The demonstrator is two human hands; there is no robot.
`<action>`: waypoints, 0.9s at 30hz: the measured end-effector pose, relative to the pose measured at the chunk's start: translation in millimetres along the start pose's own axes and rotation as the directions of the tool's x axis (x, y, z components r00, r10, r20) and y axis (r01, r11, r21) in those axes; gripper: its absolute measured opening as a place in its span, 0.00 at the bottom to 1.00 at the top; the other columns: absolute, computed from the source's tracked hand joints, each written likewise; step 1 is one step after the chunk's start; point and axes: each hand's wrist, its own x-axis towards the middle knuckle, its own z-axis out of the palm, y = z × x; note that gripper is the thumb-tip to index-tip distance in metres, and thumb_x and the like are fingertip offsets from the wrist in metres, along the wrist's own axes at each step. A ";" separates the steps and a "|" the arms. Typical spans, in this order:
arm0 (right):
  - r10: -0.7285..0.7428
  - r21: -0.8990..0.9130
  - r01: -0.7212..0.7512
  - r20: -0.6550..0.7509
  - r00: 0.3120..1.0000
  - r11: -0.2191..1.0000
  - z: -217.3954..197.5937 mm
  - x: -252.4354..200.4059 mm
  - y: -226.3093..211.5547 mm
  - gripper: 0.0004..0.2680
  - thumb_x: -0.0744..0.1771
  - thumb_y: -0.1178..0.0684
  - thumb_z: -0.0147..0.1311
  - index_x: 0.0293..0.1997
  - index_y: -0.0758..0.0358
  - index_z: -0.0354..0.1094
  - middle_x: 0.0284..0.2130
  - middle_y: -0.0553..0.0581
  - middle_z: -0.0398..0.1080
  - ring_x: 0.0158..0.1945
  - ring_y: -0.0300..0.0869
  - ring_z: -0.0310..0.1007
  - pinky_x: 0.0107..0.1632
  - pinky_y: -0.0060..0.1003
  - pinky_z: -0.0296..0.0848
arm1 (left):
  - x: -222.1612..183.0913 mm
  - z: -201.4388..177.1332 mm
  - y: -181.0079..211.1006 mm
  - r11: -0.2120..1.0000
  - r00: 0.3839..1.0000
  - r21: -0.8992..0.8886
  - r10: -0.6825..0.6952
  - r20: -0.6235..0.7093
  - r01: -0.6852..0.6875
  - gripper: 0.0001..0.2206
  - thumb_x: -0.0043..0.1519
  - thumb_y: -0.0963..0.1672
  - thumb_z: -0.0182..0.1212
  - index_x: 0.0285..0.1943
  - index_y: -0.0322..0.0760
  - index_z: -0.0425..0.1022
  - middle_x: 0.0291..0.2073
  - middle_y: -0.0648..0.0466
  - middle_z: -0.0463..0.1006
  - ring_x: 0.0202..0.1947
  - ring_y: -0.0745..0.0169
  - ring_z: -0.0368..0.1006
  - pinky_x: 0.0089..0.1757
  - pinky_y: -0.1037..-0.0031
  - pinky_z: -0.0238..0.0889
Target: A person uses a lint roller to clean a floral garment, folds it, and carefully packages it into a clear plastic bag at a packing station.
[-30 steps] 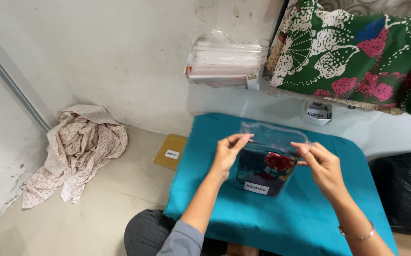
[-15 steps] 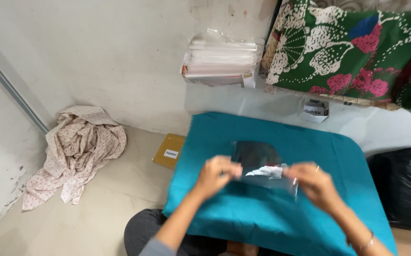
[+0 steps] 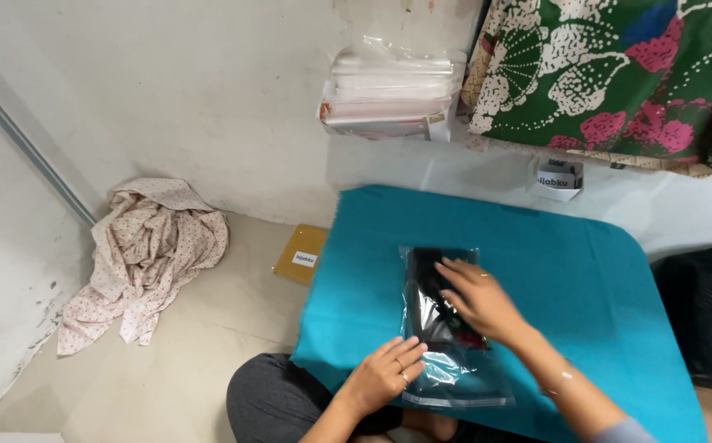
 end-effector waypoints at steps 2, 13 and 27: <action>0.122 -0.112 -0.105 0.159 0.980 0.988 10.1 15.5 -17.0 0.23 0.69 0.38 0.44 0.74 0.46 0.50 0.73 0.58 0.49 0.74 0.58 0.45 0.69 0.63 0.46 | -6.3 3.8 0.7 1.000 1.000 -0.007 0.004 0.013 -0.003 0.06 0.67 0.35 0.62 0.50 0.29 0.80 0.59 0.41 0.79 0.61 0.42 0.74 0.61 0.53 0.67; 0.317 -0.315 -0.213 0.327 0.890 0.925 40.0 23.7 -28.9 0.28 0.68 0.24 0.26 0.79 0.31 0.34 0.79 0.52 0.29 0.80 0.60 0.23 0.70 0.74 0.27 | 1.5 -7.1 -1.9 0.995 0.998 -0.086 -0.050 0.049 0.054 0.10 0.68 0.36 0.61 0.58 0.30 0.77 0.62 0.37 0.76 0.62 0.38 0.73 0.58 0.53 0.69; 0.428 -0.087 -0.439 0.454 0.781 0.894 8.1 41.3 -29.1 0.31 0.65 0.23 0.36 0.79 0.31 0.38 0.79 0.50 0.30 0.81 0.51 0.28 0.74 0.64 0.26 | -19.2 9.3 -11.5 0.992 0.987 -0.095 -0.074 0.141 0.088 0.19 0.66 0.35 0.64 0.65 0.37 0.76 0.64 0.42 0.75 0.63 0.39 0.72 0.59 0.50 0.67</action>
